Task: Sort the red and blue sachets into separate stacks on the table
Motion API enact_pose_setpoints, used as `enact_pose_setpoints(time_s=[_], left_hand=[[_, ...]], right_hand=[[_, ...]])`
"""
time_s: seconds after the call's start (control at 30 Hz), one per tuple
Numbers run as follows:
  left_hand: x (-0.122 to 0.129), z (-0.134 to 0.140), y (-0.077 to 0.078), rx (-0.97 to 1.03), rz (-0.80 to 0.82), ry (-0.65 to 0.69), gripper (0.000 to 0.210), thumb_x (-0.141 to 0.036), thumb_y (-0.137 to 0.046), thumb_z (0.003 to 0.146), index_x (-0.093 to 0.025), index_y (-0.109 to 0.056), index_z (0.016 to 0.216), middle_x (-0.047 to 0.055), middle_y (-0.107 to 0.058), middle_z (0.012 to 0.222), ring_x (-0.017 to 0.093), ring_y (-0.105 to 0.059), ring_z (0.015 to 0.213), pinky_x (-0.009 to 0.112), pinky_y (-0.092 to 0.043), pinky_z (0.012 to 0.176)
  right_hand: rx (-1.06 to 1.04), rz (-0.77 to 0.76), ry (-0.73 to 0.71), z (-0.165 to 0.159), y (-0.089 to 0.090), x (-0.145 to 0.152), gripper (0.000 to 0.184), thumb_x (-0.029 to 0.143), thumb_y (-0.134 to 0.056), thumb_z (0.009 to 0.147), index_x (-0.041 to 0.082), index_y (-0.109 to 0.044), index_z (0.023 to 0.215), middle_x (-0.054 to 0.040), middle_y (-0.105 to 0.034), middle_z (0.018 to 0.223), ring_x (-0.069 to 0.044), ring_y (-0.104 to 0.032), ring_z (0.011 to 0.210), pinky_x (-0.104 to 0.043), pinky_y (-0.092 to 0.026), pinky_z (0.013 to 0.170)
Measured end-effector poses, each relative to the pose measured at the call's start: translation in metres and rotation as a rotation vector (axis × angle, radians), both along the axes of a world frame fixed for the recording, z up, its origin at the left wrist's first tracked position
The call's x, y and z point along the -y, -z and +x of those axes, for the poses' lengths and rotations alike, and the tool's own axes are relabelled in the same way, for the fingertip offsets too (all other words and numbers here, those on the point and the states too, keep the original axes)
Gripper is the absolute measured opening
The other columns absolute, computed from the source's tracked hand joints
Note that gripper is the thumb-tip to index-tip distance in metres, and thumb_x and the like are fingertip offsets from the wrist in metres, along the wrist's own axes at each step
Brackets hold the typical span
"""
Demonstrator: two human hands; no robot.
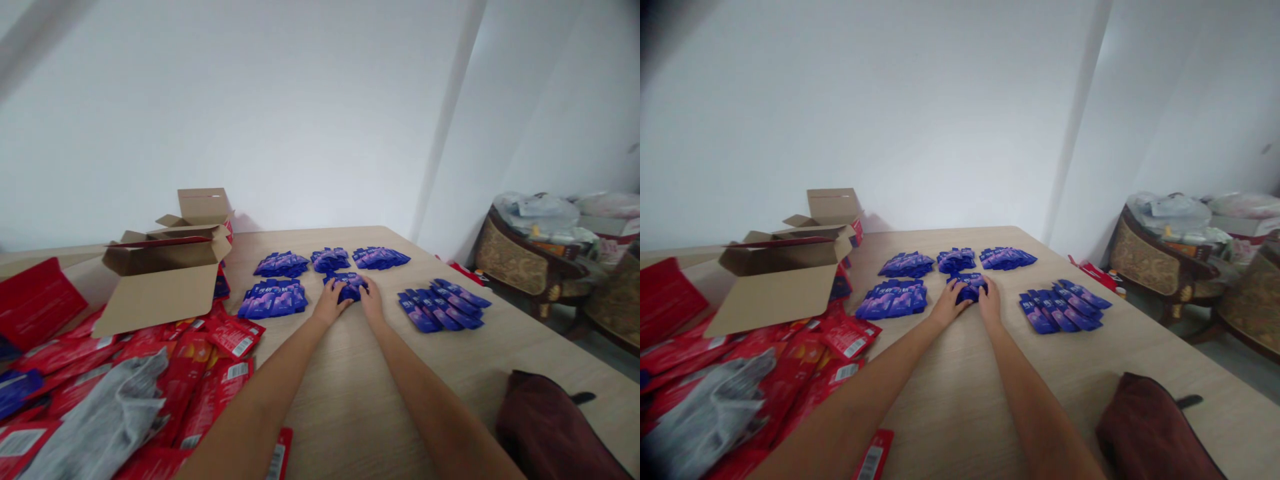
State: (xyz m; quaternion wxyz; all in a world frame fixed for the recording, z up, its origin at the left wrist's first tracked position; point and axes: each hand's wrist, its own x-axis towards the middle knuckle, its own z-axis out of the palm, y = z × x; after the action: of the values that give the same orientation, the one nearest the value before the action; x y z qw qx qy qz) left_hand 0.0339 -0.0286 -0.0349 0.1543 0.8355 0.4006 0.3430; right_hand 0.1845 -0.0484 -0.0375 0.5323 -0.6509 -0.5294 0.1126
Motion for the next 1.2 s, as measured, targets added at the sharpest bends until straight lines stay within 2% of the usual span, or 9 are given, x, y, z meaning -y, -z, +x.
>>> enact_pose_setpoints(time_s=[0.1,0.17,0.33,0.47,0.7,0.8,0.9,1.03,1.2], left_hand=[[0.0,0.0,0.0,0.013,-0.023,-0.023,0.072,-0.035,-0.072,0.068,-0.017,-0.043,0.132,0.018,-0.028,0.144,0.033,-0.026,0.136,0.048,-0.026,0.11],[-0.001,-0.002,0.0,0.016,-0.057,-0.038,0.079,-0.025,-0.074,0.061,-0.014,-0.041,0.132,0.02,-0.024,0.146,0.034,-0.023,0.137,0.049,-0.024,0.111],[-0.011,-0.009,0.003,0.077,-0.156,-0.008,0.068,0.0,-0.054,0.06,-0.014,-0.046,0.127,0.017,-0.031,0.145,0.028,-0.024,0.138,0.046,-0.022,0.113],[-0.016,-0.011,0.006,0.116,-0.137,0.045,0.073,0.004,-0.046,0.06,-0.016,-0.045,0.129,0.015,-0.031,0.147,0.025,-0.028,0.137,0.046,-0.022,0.114],[-0.004,-0.004,0.005,-0.048,-0.008,0.002,0.075,-0.008,-0.057,0.066,-0.013,-0.036,0.138,0.018,-0.023,0.15,0.034,-0.012,0.141,0.052,-0.016,0.113],[0.001,-0.002,0.004,-0.09,0.062,-0.006,0.073,-0.029,-0.064,0.072,-0.018,-0.036,0.138,0.017,-0.024,0.15,0.036,-0.015,0.14,0.055,-0.017,0.111],[0.002,-0.002,0.004,-0.089,0.104,-0.022,0.064,-0.048,-0.059,0.078,-0.02,-0.043,0.133,0.016,-0.031,0.147,0.034,-0.023,0.137,0.054,-0.021,0.11],[0.0,-0.003,0.004,-0.117,0.126,-0.025,0.05,-0.044,-0.049,0.087,-0.021,-0.045,0.131,0.013,-0.039,0.143,0.028,-0.028,0.136,0.05,-0.023,0.111],[0.002,-0.003,0.005,-0.178,0.143,-0.033,0.048,-0.045,-0.041,0.091,-0.026,-0.043,0.134,0.009,-0.039,0.144,0.028,-0.026,0.137,0.05,-0.021,0.112]], right_hand=[[-0.033,0.002,0.019,0.002,0.001,-0.001,0.048,0.028,-0.035,0.081,0.01,-0.057,0.12,-0.0142,-0.055,0.129,-0.021,-0.046,0.121,-0.035,-0.033,0.104],[-0.058,0.003,0.015,0.004,0.002,-0.001,0.048,0.027,-0.033,0.08,0.01,-0.061,0.115,-0.0142,-0.058,0.125,-0.022,-0.048,0.119,-0.036,-0.034,0.104],[-0.123,0.038,-0.01,0.008,0.005,-0.002,0.05,0.018,-0.029,0.073,0.009,-0.065,0.107,-0.0136,-0.063,0.118,-0.022,-0.053,0.114,-0.037,-0.037,0.101],[-0.148,0.087,-0.047,0.008,0.008,0.001,0.047,0.017,-0.036,0.067,0.01,-0.065,0.104,-0.0128,-0.065,0.113,-0.022,-0.056,0.11,-0.035,-0.04,0.099],[-0.13,0.193,-0.114,0.0,0.006,0.005,0.05,0.012,-0.041,0.056,0.015,-0.067,0.099,-0.0087,-0.065,0.11,-0.022,-0.056,0.109,-0.037,-0.037,0.103],[-0.136,0.224,-0.134,-0.001,0.004,0.006,0.047,0.013,-0.043,0.056,0.018,-0.069,0.095,-0.0063,-0.067,0.107,-0.021,-0.057,0.106,-0.036,-0.038,0.102],[-0.178,0.227,-0.107,0.001,0.005,0.005,0.04,0.016,-0.041,0.063,0.018,-0.07,0.091,-0.0067,-0.069,0.102,-0.021,-0.06,0.102,-0.036,-0.042,0.097],[-0.245,0.193,-0.029,0.007,0.011,0.003,0.034,0.029,-0.045,0.074,0.016,-0.072,0.09,-0.0094,-0.072,0.098,-0.023,-0.064,0.096,-0.036,-0.046,0.091],[-0.299,0.137,0.073,0.017,0.02,-0.007,0.036,0.035,-0.05,0.073,0.013,-0.074,0.09,-0.0122,-0.074,0.095,-0.025,-0.066,0.092,-0.036,-0.048,0.088]])
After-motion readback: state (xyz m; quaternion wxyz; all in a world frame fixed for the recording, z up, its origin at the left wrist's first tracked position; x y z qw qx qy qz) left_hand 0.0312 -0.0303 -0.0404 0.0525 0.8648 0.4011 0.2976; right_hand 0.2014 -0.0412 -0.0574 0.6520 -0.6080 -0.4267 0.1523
